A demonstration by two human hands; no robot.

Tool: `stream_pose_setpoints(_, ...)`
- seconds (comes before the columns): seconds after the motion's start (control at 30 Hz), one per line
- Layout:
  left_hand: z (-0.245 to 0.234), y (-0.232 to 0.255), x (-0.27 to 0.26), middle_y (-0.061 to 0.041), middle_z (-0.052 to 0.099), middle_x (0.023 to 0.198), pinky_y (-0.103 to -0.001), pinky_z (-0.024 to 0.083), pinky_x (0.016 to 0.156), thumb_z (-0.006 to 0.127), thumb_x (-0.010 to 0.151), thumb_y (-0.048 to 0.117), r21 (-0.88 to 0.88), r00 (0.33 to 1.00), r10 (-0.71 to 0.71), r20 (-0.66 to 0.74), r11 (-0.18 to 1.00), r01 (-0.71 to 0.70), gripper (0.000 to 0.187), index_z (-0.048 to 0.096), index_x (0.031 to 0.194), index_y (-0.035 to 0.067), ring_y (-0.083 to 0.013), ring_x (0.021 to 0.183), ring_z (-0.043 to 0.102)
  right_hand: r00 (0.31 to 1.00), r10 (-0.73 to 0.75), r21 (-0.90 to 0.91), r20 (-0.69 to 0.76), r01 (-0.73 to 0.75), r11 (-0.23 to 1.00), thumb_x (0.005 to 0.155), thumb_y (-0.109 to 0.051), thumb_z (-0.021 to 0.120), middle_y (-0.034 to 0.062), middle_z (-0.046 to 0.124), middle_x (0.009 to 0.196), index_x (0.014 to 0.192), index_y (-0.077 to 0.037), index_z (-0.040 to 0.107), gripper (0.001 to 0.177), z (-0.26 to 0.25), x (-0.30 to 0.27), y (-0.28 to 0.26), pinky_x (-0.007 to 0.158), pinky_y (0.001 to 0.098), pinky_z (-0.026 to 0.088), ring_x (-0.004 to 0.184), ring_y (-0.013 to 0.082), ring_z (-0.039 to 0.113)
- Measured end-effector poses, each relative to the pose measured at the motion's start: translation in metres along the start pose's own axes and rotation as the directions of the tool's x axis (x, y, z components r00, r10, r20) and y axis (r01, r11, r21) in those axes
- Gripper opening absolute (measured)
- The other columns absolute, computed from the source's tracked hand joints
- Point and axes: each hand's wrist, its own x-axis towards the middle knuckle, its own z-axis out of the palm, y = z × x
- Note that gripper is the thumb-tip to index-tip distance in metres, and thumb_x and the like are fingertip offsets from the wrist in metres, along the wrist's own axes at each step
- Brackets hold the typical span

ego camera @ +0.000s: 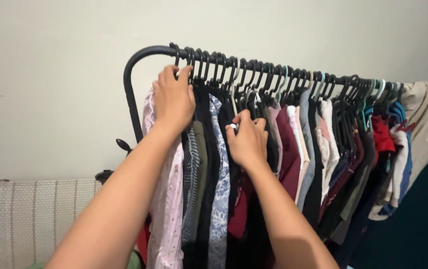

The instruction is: Browsing and organizing various garments on a hanging clothes rack.

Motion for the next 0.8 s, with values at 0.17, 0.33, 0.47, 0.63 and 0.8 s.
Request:
stream_pose_setpoints(0.17,-0.012,-0.006,0.05,-0.02,0.047,0.15,-0.064,0.025,0.116,0.07,0.092,0.021,0.14,0.988,0.126,-0.088,0.984,-0.113,0.058,0.051,0.147,0.021,-0.0364,0.144,0.038,1.0,-0.002,0.007,0.003,0.002,1.0,0.089,-0.031,0.07,0.0124,0.068,0.109,0.107,-0.011,0.055,0.03,0.0,0.001,0.0,0.094,0.0511,0.042,0.117,0.0367,0.052)
stream_pose_setpoints(0.33,-0.018,-0.029,0.09,-0.015,0.04,0.155,-0.074,0.011,0.11,0.073,0.087,0.039,0.335,0.955,0.258,0.146,0.895,-0.294,0.066,0.047,0.145,0.024,-0.0341,0.148,0.03,1.0,0.008,0.013,0.001,-0.008,1.0,0.089,-0.031,0.07,0.0122,0.069,0.11,0.107,-0.012,0.055,0.031,0.0,0.002,0.002,0.096,0.051,0.041,0.118,0.037,0.052)
stream_pose_setpoints(0.47,-0.029,-0.039,0.096,-0.004,0.047,0.151,-0.069,0.012,0.118,0.073,0.09,0.041,0.209,0.937,0.208,0.279,0.939,-0.271,0.067,0.047,0.148,0.022,-0.0256,0.143,0.039,0.998,0.063,0.021,0.027,-0.063,0.998,0.089,-0.033,0.07,0.0136,0.067,0.11,0.109,-0.013,0.055,0.032,-0.005,0.0,0.0,0.097,0.0491,0.042,0.119,0.0367,0.052)
stream_pose_setpoints(0.63,-0.025,-0.048,0.1,-0.004,0.056,0.143,-0.064,0.02,0.12,0.074,0.089,0.04,0.211,0.925,0.232,0.303,0.93,-0.302,0.063,0.051,0.146,0.021,-0.0274,0.138,0.047,0.995,0.083,0.012,0.061,-0.084,0.996,0.089,-0.033,0.069,0.0122,0.068,0.11,0.108,-0.014,0.054,0.031,-0.004,0.0,-0.003,0.098,0.0478,0.041,0.12,0.0353,0.051)
stream_pose_setpoints(0.8,-0.028,-0.039,0.1,-0.001,0.056,0.143,-0.07,0.019,0.116,0.074,0.087,0.046,0.263,0.925,0.252,0.283,0.907,-0.328,0.067,0.051,0.148,0.03,-0.0283,0.138,0.046,0.993,0.084,0.015,0.077,-0.086,0.996,0.09,-0.034,0.068,0.0096,0.07,0.109,0.109,-0.014,0.052,0.032,-0.002,0.001,-0.005,0.098,0.0467,0.038,0.122,0.0319,0.051)
